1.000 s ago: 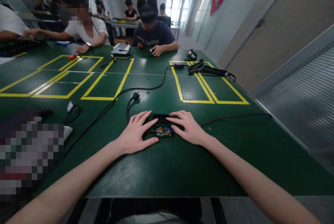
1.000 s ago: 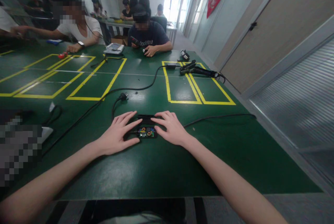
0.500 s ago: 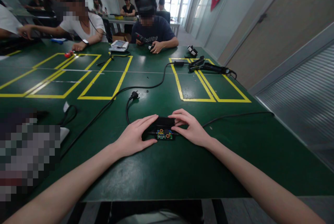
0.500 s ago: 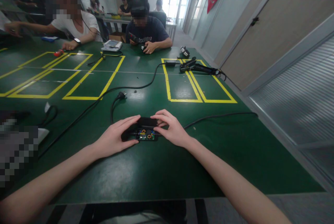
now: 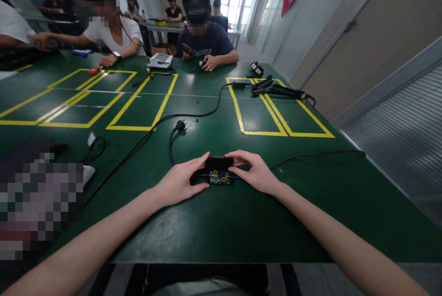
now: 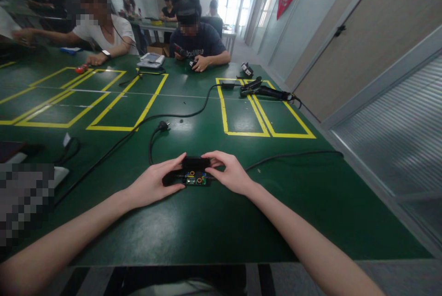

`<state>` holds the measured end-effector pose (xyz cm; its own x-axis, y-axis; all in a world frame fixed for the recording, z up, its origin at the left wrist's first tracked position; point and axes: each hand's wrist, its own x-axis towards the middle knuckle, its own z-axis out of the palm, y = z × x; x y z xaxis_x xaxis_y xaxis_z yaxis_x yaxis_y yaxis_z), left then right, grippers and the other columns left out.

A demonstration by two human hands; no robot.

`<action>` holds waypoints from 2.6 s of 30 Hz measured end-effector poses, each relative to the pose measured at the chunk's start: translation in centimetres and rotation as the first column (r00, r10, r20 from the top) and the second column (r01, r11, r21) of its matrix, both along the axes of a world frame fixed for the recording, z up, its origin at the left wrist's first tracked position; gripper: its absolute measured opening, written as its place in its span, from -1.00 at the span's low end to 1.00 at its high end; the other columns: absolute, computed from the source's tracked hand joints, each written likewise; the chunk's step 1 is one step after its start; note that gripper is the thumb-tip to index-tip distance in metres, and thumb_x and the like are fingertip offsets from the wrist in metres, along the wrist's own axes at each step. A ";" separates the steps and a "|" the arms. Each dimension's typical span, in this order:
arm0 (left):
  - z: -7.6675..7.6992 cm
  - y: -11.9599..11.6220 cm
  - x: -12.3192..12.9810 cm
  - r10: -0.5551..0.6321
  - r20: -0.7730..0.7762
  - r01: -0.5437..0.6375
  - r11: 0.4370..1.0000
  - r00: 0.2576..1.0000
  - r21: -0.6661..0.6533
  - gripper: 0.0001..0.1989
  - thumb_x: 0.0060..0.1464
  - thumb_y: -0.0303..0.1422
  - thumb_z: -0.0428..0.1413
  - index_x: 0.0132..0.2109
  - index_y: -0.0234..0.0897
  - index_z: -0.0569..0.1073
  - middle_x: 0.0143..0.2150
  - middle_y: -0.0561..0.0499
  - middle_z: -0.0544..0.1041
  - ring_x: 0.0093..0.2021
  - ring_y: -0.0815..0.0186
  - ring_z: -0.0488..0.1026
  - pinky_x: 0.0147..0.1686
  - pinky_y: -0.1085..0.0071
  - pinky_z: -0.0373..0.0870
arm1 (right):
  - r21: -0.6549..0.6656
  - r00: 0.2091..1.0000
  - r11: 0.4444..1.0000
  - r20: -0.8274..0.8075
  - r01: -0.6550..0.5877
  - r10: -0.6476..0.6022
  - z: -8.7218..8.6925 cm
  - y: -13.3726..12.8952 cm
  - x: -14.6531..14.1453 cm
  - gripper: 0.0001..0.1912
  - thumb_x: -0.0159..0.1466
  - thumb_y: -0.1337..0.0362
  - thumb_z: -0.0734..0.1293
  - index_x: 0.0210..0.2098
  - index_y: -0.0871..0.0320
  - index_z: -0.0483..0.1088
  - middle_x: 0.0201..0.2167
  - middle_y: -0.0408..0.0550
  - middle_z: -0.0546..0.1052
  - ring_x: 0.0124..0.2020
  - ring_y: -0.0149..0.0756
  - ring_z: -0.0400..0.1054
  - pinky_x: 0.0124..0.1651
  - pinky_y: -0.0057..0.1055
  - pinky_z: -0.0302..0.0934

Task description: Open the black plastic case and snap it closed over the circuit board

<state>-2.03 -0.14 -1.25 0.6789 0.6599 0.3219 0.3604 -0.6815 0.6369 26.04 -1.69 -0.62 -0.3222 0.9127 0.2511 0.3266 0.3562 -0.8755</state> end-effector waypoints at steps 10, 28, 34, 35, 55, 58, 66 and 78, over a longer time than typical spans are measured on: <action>0.1 0.0 0.0 0.006 -0.021 -0.006 1.000 1.000 0.000 -0.09 0.19 -0.36 0.29 0.55 -0.08 0.04 0.25 -0.15 0.56 0.18 0.11 0.58 0.21 0.14 0.52 | 0.089 0.999 0.996 0.035 -0.001 -0.003 0.0 -0.3 -0.1 -0.61 0.27 0.39 0.39 0.09 0.06 0.50 -0.02 -0.01 0.60 -0.14 -0.26 0.58 -0.02 -0.26 0.57; 0.2 -0.1 0.0 0.012 -0.053 -0.011 1.000 0.999 0.017 -0.15 0.20 -0.35 0.28 0.52 -0.10 0.10 0.29 -0.14 0.52 0.24 0.10 0.53 0.22 0.12 0.51 | 0.202 0.994 0.979 0.106 -0.001 -0.021 0.0 -0.4 -0.5 -0.72 0.31 0.39 0.37 0.01 0.06 0.52 -0.16 -0.01 0.59 -0.18 -0.23 0.54 -0.14 -0.28 0.56; 0.6 -0.1 0.1 0.015 -0.068 -0.012 0.999 0.998 0.044 -0.29 0.20 -0.34 0.27 0.43 -0.15 0.25 0.27 -0.15 0.53 0.23 0.09 0.52 0.23 0.11 0.48 | 0.263 0.995 0.964 0.100 -0.032 0.006 0.1 -0.3 -0.4 -0.79 0.31 0.40 0.38 -0.08 0.09 0.54 -0.16 0.00 0.59 -0.16 -0.23 0.53 -0.15 -0.30 0.53; 0.8 -0.1 0.2 0.012 -0.068 -0.008 0.999 0.998 0.052 -0.36 0.20 -0.35 0.28 0.38 -0.16 0.32 0.24 -0.15 0.54 0.21 0.09 0.53 0.23 0.12 0.49 | 0.275 0.994 0.960 0.109 -0.052 0.023 0.2 -0.3 -0.4 -0.82 0.31 0.41 0.38 -0.12 0.09 0.55 -0.17 0.00 0.59 -0.16 -0.22 0.53 -0.15 -0.29 0.52; 1.6 -0.8 0.4 -0.069 0.022 0.069 0.997 0.997 0.017 -0.57 0.22 -0.49 0.20 0.21 -0.17 0.42 0.21 -0.15 0.46 0.20 0.15 0.50 0.21 0.19 0.51 | 0.233 0.973 0.944 0.077 -0.232 0.220 1.1 -0.6 0.1 -0.79 0.20 0.26 0.57 -0.25 0.11 0.50 -0.10 0.03 0.60 -0.10 -0.21 0.54 -0.01 -0.20 0.45; 1.7 -0.8 0.5 -0.075 0.011 0.075 0.997 0.997 0.023 -0.60 0.23 -0.50 0.19 0.18 -0.17 0.44 0.19 -0.15 0.46 0.19 0.15 0.50 0.19 0.20 0.52 | 0.241 0.966 0.936 0.104 -0.257 0.238 1.0 -0.6 0.2 -0.81 0.21 0.27 0.55 -0.26 0.10 0.49 -0.10 0.03 0.59 -0.11 -0.21 0.54 -0.03 -0.21 0.45; 1.8 -0.8 0.7 -0.070 -0.028 0.070 0.997 0.997 -0.018 -0.66 0.23 -0.44 0.19 0.14 -0.19 0.48 0.09 -0.11 0.56 0.09 0.16 0.54 0.13 0.20 0.53 | 0.244 0.953 0.929 0.194 -0.277 0.234 1.2 -0.9 0.1 -0.84 0.23 0.31 0.51 -0.26 0.10 0.45 -0.08 0.04 0.56 -0.09 -0.20 0.52 -0.04 -0.24 0.43; 1.4 -1.0 1.7 0.020 -0.156 -0.001 0.993 0.987 0.122 -0.55 0.21 -0.32 0.25 0.22 -0.17 0.43 0.22 -0.15 0.54 0.18 0.04 0.49 0.16 0.06 0.43 | 0.309 0.901 0.908 0.409 -0.283 0.141 1.1 -0.9 -0.4 -0.66 0.10 0.39 0.47 -0.16 0.07 0.37 -0.15 0.01 0.59 -0.16 -0.14 0.48 -0.14 -0.25 0.37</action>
